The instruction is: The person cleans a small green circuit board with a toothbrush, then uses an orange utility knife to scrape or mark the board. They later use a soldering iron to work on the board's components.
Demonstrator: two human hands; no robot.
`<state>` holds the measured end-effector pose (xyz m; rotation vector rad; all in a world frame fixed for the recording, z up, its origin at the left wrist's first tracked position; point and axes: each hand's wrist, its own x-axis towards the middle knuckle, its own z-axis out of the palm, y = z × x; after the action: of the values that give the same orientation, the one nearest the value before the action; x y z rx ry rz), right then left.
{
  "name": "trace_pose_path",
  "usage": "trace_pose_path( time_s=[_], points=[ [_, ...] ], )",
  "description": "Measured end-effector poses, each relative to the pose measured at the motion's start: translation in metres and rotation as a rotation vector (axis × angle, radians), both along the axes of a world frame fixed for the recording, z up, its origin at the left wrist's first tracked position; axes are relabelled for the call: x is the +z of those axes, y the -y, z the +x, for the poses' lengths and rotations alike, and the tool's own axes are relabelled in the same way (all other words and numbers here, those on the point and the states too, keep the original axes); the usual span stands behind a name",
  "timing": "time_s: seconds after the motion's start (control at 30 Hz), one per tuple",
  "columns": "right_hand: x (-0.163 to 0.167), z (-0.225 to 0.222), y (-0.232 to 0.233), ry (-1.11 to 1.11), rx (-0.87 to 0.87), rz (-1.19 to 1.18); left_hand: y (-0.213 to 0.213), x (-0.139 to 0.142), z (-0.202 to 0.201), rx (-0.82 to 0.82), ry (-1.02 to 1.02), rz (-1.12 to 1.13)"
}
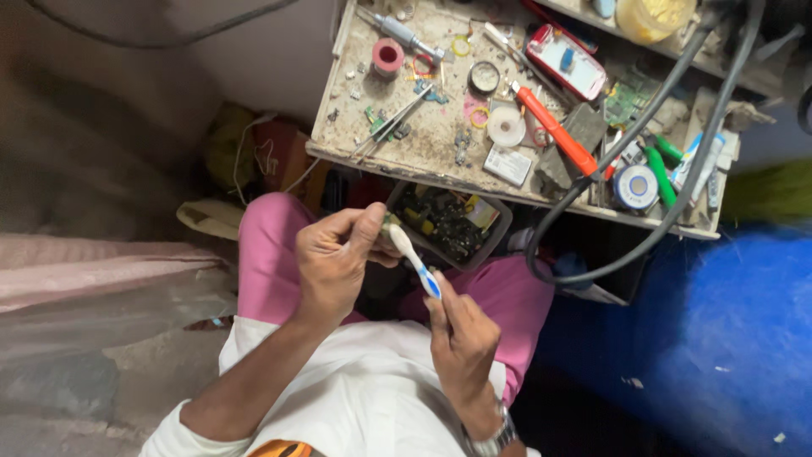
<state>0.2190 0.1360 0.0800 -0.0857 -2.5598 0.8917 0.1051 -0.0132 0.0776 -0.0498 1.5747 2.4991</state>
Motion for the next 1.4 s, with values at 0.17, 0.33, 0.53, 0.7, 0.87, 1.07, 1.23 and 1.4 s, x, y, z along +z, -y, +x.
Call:
trace_pose_path(
  time_s=[0.17, 0.33, 0.53, 0.7, 0.87, 1.07, 1.23, 1.4],
  points=[
    [0.006, -0.004, 0.0, -0.016, 0.017, -0.002, 0.0, 0.003, 0.004, -0.053, 0.043, 0.024],
    [0.008, -0.005, 0.001, -0.009, 0.04, 0.05, 0.005, 0.002, 0.0, 0.02, 0.0, 0.004],
    [-0.004, -0.002, 0.0, -0.01, -0.001, 0.02, 0.004, 0.007, -0.002, -0.003, 0.008, 0.055],
    [-0.011, 0.022, -0.013, 0.021, -0.033, -0.092, 0.016, 0.009, -0.012, 0.046, 0.001, 0.023],
    [-0.017, 0.023, -0.027, 0.181, -0.157, -0.668, 0.007, 0.005, -0.007, -0.088, 0.088, 0.022],
    [-0.01, -0.018, -0.017, 0.29, 0.044, -1.226, 0.006, 0.001, -0.002, -0.204, 0.068, -0.061],
    [0.002, -0.039, -0.009, 0.419, 0.046, -1.471, 0.006, -0.004, -0.001, -0.335, 0.121, -0.103],
    [-0.001, -0.039, -0.006, 0.39, 0.042, -1.556, 0.007, -0.015, -0.001, -0.452, 0.102, 0.014]
  ],
)
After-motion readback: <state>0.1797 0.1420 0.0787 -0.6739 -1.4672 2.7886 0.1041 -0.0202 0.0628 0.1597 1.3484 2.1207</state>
